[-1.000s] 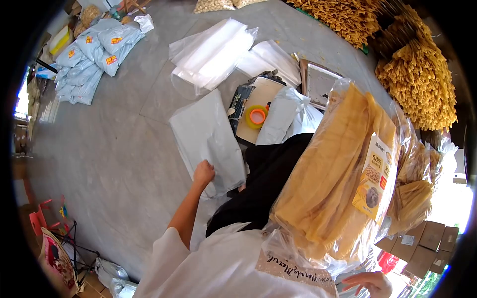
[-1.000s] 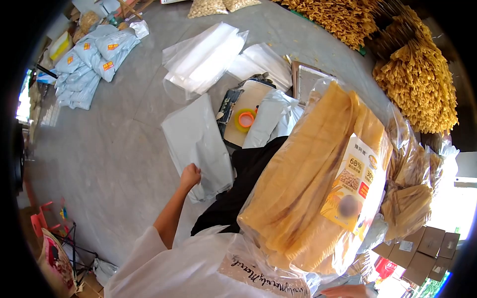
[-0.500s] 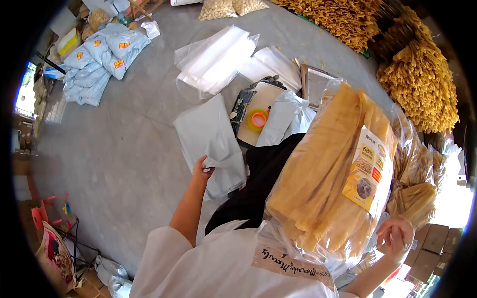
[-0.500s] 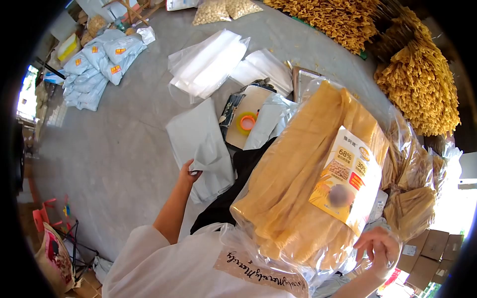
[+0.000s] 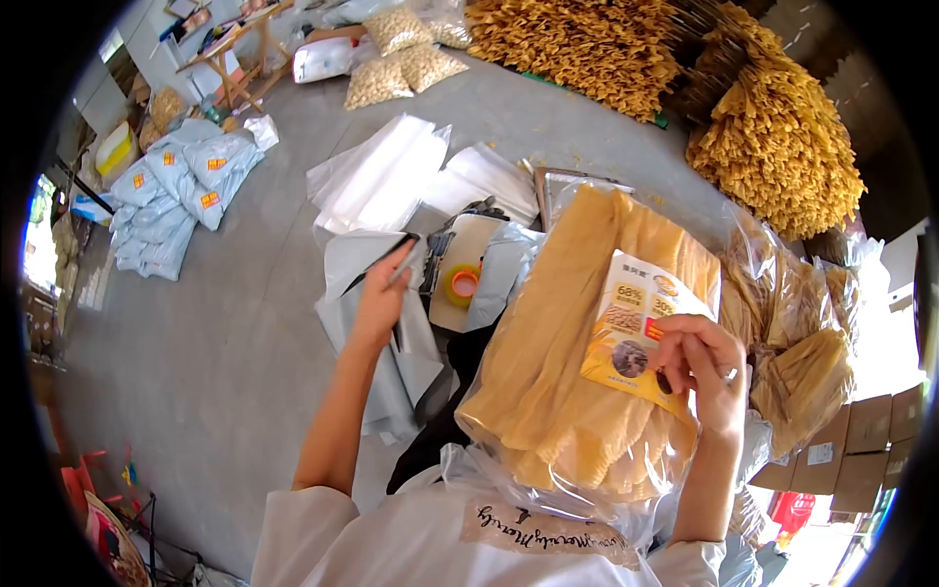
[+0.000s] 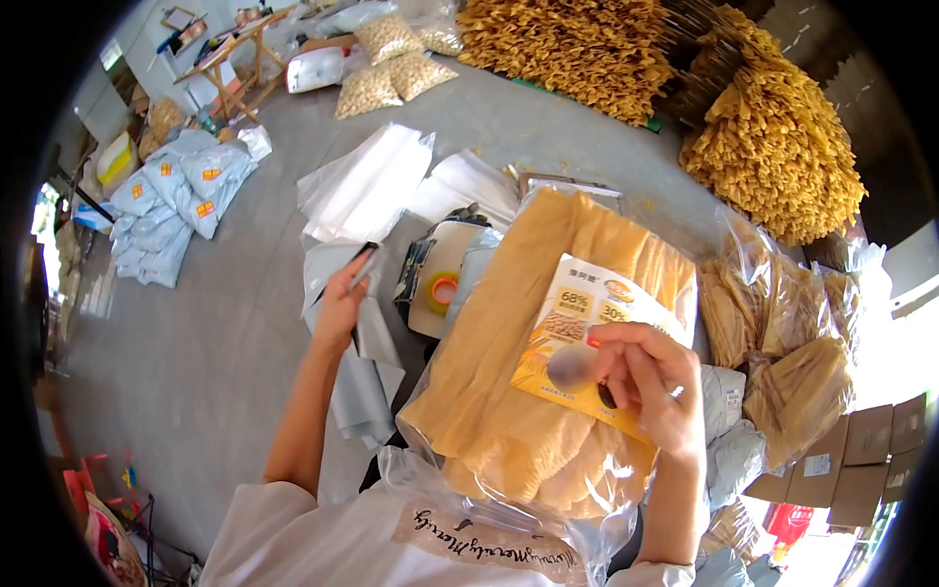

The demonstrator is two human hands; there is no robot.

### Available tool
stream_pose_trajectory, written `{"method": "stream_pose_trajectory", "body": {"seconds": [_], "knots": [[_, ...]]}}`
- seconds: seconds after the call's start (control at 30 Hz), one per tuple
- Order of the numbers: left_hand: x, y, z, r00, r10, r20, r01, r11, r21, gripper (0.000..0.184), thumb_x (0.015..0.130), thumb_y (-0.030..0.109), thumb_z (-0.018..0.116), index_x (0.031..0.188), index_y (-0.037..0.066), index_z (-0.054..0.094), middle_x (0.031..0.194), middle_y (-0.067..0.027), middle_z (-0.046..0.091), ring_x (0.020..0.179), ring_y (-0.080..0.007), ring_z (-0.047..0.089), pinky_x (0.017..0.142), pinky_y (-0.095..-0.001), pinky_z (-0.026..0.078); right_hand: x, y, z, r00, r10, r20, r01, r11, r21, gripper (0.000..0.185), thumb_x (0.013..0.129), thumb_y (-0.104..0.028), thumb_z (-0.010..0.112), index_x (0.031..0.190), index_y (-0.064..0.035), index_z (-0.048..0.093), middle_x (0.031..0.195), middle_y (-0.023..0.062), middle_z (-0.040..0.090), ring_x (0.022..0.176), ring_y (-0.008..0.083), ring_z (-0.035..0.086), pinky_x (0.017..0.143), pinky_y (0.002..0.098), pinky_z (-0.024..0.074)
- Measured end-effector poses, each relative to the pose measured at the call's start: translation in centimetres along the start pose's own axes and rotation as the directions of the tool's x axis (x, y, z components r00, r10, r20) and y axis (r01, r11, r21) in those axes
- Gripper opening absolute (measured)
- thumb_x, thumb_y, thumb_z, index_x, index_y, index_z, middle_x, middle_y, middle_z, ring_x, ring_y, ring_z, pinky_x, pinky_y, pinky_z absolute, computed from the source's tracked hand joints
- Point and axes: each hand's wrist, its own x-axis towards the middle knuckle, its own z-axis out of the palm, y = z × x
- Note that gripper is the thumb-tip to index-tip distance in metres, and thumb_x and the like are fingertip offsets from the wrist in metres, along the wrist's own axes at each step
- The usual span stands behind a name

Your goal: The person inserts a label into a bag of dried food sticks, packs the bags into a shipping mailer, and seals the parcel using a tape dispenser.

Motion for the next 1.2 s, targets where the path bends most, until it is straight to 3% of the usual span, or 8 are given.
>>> {"method": "stream_pose_trajectory", "body": {"seconds": [0.27,0.53,0.63,0.67,0.73,0.8,1.03,1.2], "knots": [[10.1,11.4,-1.0,0.93,-0.274,-0.246,0.05,0.756,-0.653,0.025,0.08,0.01,0.045,0.101,0.003,0.058,0.091,-0.0093,0.062,0.082,-0.0189,0.061,0.072,-0.0362,0.051,-0.3,1.0,0.8,0.996,-0.086,0.021,0.085,0.995,0.049,0.026,0.093,0.001,0.034,0.103,0.0062,0.057,0.071,0.0051,0.055,0.05,0.0044,0.038,0.051,0.0184,0.0339],[13.6,26.6,8.6,0.907,0.412,0.085,-0.332,0.825,-0.457,0.037,0.065,0.006,0.074,0.098,0.0,0.06,0.084,-0.0081,0.062,0.07,-0.0175,0.06,0.057,-0.0309,0.049,-1.2,1.8,2.7,0.992,-0.116,-0.049,0.122,0.979,0.16,0.026,0.095,-0.002,0.034,0.107,0.0035,0.057,0.072,0.0041,0.055,0.054,0.006,0.04,0.052,0.0197,0.0353],[6.5,29.9,15.3,0.444,0.375,0.814,-0.536,0.839,-0.095,0.046,0.072,0.007,0.068,0.115,-0.001,0.055,0.097,-0.0122,0.064,0.084,-0.0185,0.063,0.075,-0.0285,0.051,-2.6,2.1,2.9,0.882,-0.249,-0.399,0.325,0.936,0.136,0.026,0.095,-0.004,0.034,0.109,0.0039,0.054,0.066,0.0022,0.049,0.05,0.0047,0.038,0.047,0.018,0.0294],[5.9,28.7,17.7,0.066,0.358,0.931,-0.745,0.639,-0.193,0.041,0.073,0.006,0.066,0.113,-0.003,0.058,0.104,-0.0141,0.064,0.087,-0.0188,0.062,0.081,-0.0275,0.048,-2.8,2.5,2.6,0.774,-0.355,-0.524,0.462,0.883,0.084,0.026,0.095,-0.005,0.034,0.11,0.0037,0.053,0.064,0.0016,0.048,0.049,0.0041,0.037,0.045,0.0177,0.0273],[2.0,27.3,20.7,-0.138,-0.07,0.988,-0.832,0.549,-0.077,0.04,0.066,-0.002,0.057,0.106,-0.002,0.062,0.097,-0.0181,0.066,0.089,-0.0249,0.062,0.08,-0.0297,0.048,-3.3,1.3,1.6,0.58,-0.378,-0.722,0.528,0.849,-0.02,0.025,0.094,-0.007,0.034,0.11,0.0021,0.052,0.061,-0.0003,0.045,0.046,0.0025,0.032,0.043,0.0172,0.0211],[-3.8,28.5,19.9,0.135,-0.224,0.965,-0.943,0.271,0.195,0.033,0.065,-0.001,0.057,0.097,0.001,0.067,0.084,-0.0186,0.066,0.085,-0.0261,0.062,0.081,-0.0368,0.046,-3.7,0.2,-0.4,0.447,-0.443,-0.777,0.582,0.803,-0.124,0.023,0.094,-0.008,0.038,0.108,0.0017,0.053,0.061,-0.001,0.042,0.045,0.0019,0.028,0.039,0.0161,0.0174],[-7.3,26.0,18.1,-0.165,-0.173,0.971,-0.958,0.261,-0.117,0.008,0.058,0.003,0.056,0.063,0.0,0.061,0.059,-0.0112,0.056,0.065,-0.0263,0.057,0.098,-0.039,0.033,-2.2,-3.9,-6.2,0.639,-0.629,-0.443,0.177,0.68,-0.711,0.021,0.078,0.002,0.058,0.098,-0.0005,0.063,0.07,0.0034,0.051,0.056,0.0087,0.043,0.048,0.0221,0.0349],[-5.9,25.5,14.6,-0.003,0.008,1.0,-0.99,0.14,-0.004,0.008,0.057,0.004,0.056,0.061,0.002,0.062,0.062,-0.0098,0.053,0.069,-0.0247,0.056,0.099,-0.0408,0.034,-1.0,-3.4,-7.4,0.911,-0.412,-0.019,0.304,0.701,-0.645,0.03,0.067,0.004,0.062,0.097,-0.0021,0.065,0.089,0.0083,0.062,0.061,0.0159,0.052,0.057,0.0263,0.045]]}}
